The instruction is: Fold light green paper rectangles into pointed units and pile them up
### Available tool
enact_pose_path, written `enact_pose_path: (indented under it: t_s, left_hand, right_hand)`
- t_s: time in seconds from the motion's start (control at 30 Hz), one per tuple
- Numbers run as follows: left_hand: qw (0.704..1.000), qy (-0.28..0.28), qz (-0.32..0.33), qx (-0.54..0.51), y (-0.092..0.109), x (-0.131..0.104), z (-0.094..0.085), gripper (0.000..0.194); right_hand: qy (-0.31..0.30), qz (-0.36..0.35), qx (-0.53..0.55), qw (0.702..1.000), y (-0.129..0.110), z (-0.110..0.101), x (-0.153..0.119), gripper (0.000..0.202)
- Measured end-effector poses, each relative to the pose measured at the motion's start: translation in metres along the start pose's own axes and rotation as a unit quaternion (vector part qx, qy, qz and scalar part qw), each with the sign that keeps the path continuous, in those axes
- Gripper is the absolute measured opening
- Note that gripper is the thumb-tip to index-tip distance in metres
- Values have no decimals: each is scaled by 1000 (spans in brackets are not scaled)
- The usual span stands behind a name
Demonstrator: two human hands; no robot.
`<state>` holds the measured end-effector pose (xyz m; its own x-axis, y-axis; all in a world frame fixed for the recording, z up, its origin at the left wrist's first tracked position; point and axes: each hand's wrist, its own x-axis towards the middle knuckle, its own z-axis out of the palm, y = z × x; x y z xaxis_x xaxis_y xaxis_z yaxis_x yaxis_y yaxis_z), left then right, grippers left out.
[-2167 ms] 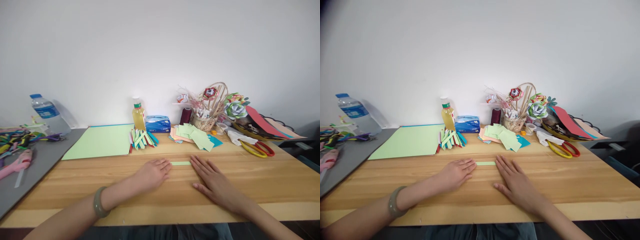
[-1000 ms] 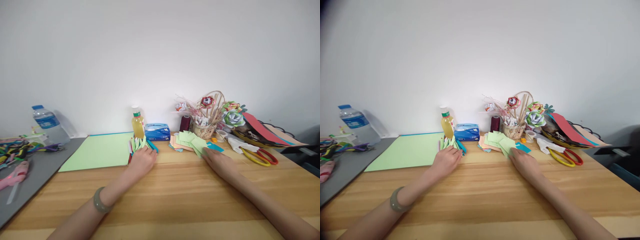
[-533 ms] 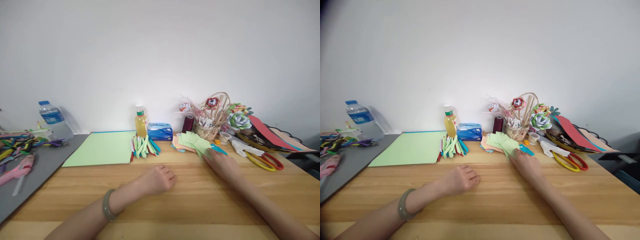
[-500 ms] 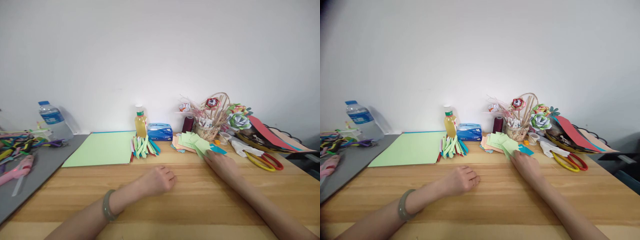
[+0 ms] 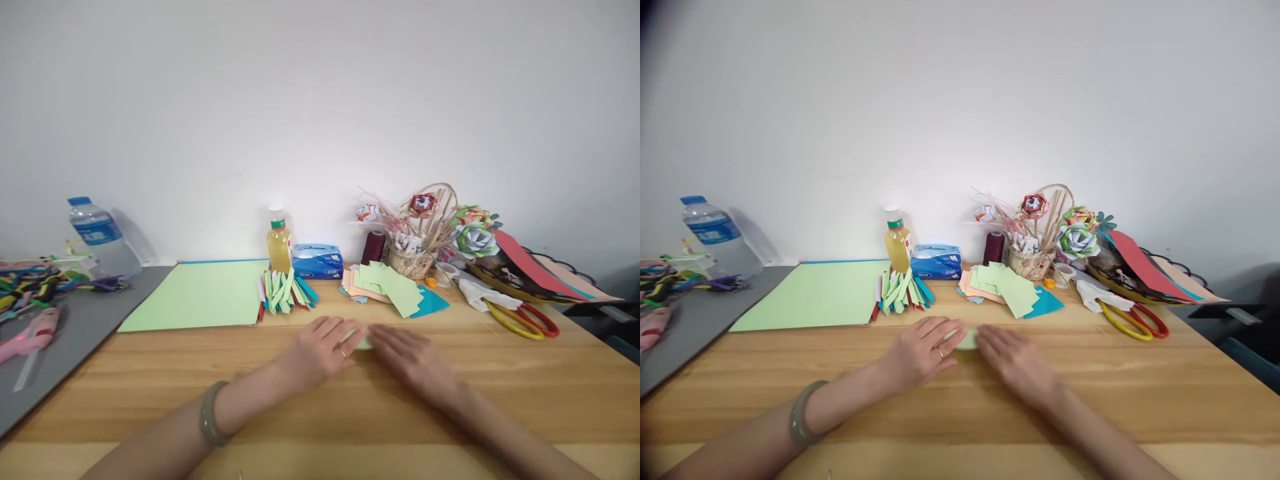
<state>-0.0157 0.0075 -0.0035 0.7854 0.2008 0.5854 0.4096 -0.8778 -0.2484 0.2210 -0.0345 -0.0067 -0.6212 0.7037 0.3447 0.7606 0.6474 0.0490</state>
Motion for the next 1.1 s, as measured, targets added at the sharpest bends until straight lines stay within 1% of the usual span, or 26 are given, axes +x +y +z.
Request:
enact_pose_path:
  t_s: [0.03, 0.1, 0.17, 0.2, 0.27, 0.33, 0.4, 0.53, 0.6, 0.7, 0.8, 0.93, 1.1]
  left_hand:
    - [1000, -20, -11, -14, 1, -1, 1, 28]
    - [996, -72, -30, -50, 2, -5, 4, 17]
    - [986, -120, -59, -95, 2, -8, 7, 17]
    - [980, -135, -81, -120, 2, -9, 6, 17]
    - [964, -145, -143, -171, 3, -9, 4, 16]
    - [943, -146, -208, -215, 3, -7, -1, 19]
    - [919, -152, -263, -251, 5, -5, -5, 22]
    - [871, -178, -339, -309, 13, -4, -11, 20]
    - [850, -198, -375, -313, 18, -3, -12, 18]
    - [824, -215, -424, -308, 24, -1, -14, 15]
    - [810, -207, -449, -314, 26, 2, -15, 12]
    - [811, -208, -443, -320, 27, 4, -16, 8]
    - [809, -215, -444, -320, 26, 4, -14, 8]
  right_hand:
    - [-18, -29, 19, 999, -8, 1, 3, 36]
    - [-29, -40, 50, 998, -18, 3, 8, 35]
    - [-23, -10, 84, 996, -19, 4, 10, 33]
    - [-16, 12, 102, 995, -17, 5, 10, 32]
    - [-3, 56, 138, 989, -11, 6, 8, 31]
    - [1, 90, 179, 980, -6, 6, 5, 31]
    - [-16, 119, 228, 966, -4, 4, 3, 33]
    - [-69, 188, 320, 926, -7, -2, 2, 31]
    - [-75, 236, 327, 912, -9, -4, 1, 26]
    - [-81, 306, 297, 901, -12, -4, 0, 20]
    - [-87, 340, 279, 894, -15, -2, -1, 15]
    - [-84, 347, 273, 893, -18, 1, -2, 12]
    - [-85, 371, 251, 890, -23, 0, -2, 12]
